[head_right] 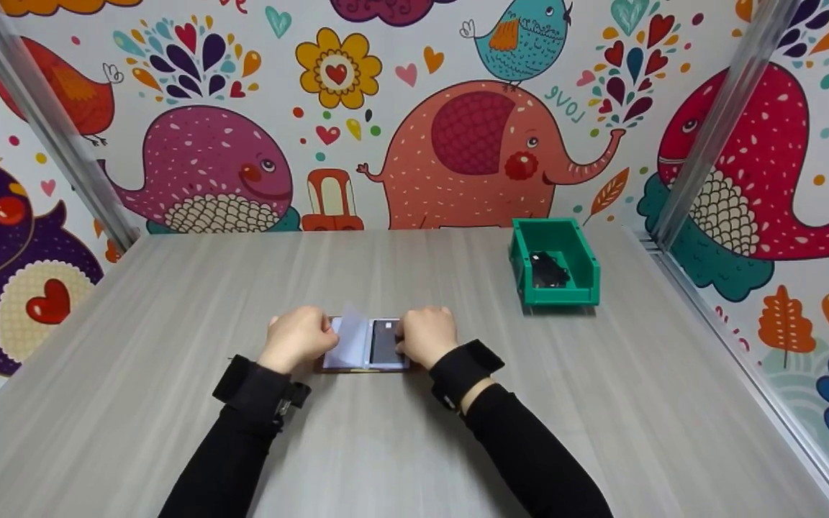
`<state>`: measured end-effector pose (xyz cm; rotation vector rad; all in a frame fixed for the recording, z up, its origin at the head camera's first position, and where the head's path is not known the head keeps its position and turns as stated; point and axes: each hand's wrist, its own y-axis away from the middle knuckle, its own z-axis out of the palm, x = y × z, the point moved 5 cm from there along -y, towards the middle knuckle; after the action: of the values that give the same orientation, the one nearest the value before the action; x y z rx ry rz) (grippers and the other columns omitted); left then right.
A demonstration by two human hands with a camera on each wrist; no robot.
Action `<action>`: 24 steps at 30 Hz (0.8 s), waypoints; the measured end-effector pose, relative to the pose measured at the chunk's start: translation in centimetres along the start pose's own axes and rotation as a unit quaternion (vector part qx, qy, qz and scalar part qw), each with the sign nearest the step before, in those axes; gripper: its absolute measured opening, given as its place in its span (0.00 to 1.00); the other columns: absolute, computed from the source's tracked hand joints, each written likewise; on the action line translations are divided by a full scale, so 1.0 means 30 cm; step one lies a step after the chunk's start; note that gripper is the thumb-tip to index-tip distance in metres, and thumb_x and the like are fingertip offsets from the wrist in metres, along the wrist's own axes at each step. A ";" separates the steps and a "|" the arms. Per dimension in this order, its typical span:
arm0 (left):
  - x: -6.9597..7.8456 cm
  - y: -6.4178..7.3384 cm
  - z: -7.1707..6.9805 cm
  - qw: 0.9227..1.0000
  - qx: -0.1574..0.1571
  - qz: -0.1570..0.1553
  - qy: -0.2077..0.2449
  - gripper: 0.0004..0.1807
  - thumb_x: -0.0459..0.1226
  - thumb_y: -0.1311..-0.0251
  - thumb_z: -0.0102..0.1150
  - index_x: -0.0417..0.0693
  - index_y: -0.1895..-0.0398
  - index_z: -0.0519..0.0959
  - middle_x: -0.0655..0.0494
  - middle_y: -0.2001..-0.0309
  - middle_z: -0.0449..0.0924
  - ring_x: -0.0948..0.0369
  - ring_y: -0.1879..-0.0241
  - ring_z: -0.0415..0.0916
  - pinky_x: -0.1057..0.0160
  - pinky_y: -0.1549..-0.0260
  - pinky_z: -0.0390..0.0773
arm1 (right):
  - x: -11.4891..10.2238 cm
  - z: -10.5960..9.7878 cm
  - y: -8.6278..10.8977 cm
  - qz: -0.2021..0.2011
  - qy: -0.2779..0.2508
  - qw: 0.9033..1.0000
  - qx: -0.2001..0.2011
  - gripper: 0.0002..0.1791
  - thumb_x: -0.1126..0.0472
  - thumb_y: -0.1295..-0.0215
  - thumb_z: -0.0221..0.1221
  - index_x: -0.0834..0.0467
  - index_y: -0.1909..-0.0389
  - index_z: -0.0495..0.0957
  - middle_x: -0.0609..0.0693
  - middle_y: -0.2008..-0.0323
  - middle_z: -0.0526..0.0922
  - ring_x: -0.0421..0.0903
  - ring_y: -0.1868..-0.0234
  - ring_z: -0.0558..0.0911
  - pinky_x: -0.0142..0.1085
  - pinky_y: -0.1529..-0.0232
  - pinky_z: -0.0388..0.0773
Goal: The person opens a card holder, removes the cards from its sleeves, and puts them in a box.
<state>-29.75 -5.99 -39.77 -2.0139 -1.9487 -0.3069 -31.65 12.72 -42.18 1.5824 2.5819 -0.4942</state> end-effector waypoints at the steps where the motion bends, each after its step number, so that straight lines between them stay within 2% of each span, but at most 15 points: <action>1: -0.003 -0.001 0.002 1.000 -0.004 -0.005 -0.002 0.11 0.36 0.55 0.62 0.51 0.87 0.71 0.58 0.79 0.73 0.55 0.74 0.72 0.51 0.57 0.65 | 0.000 0.001 0.000 0.001 0.002 1.000 -0.001 0.13 0.59 0.53 0.75 0.55 0.64 0.90 0.50 0.65 0.88 0.55 0.63 0.83 0.51 0.59 0.71; 6: -0.020 -0.007 0.011 0.999 -0.024 -0.024 -0.014 0.05 0.36 0.55 0.63 0.49 0.80 0.75 0.57 0.74 0.76 0.55 0.70 0.74 0.51 0.57 0.65 | 0.001 0.004 -0.002 0.005 0.014 1.000 -0.006 0.13 0.58 0.52 0.75 0.55 0.63 0.90 0.50 0.65 0.88 0.55 0.63 0.83 0.50 0.61 0.71; 12: -0.034 -0.009 0.018 0.998 -0.039 -0.031 -0.024 0.04 0.35 0.55 0.61 0.50 0.80 0.74 0.57 0.74 0.76 0.55 0.71 0.73 0.51 0.57 0.65 | 0.001 0.004 -0.002 0.001 0.016 1.000 -0.004 0.13 0.58 0.53 0.75 0.54 0.63 0.90 0.50 0.65 0.88 0.55 0.64 0.83 0.51 0.60 0.71; 16: -0.041 -0.011 0.026 0.998 -0.047 -0.036 -0.028 0.02 0.35 0.55 0.61 0.49 0.77 0.77 0.56 0.71 0.79 0.55 0.69 0.74 0.50 0.56 0.65 | 0.001 0.003 -0.002 -0.003 0.017 1.000 0.000 0.13 0.59 0.53 0.75 0.54 0.64 0.90 0.50 0.65 0.88 0.56 0.65 0.83 0.52 0.60 0.72; 24: -0.052 -0.021 0.048 0.996 -0.068 -0.050 -0.037 0.07 0.36 0.53 0.63 0.48 0.68 0.82 0.54 0.63 0.82 0.55 0.65 0.75 0.47 0.49 0.65 | 0.002 0.005 -0.004 0.001 0.017 1.000 -0.008 0.13 0.58 0.52 0.75 0.54 0.63 0.90 0.50 0.65 0.88 0.55 0.63 0.84 0.52 0.57 0.72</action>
<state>-30.56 -6.90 -41.63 -2.0422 -2.1315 -0.4053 -31.80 12.68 -42.31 1.6023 2.6006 -0.4486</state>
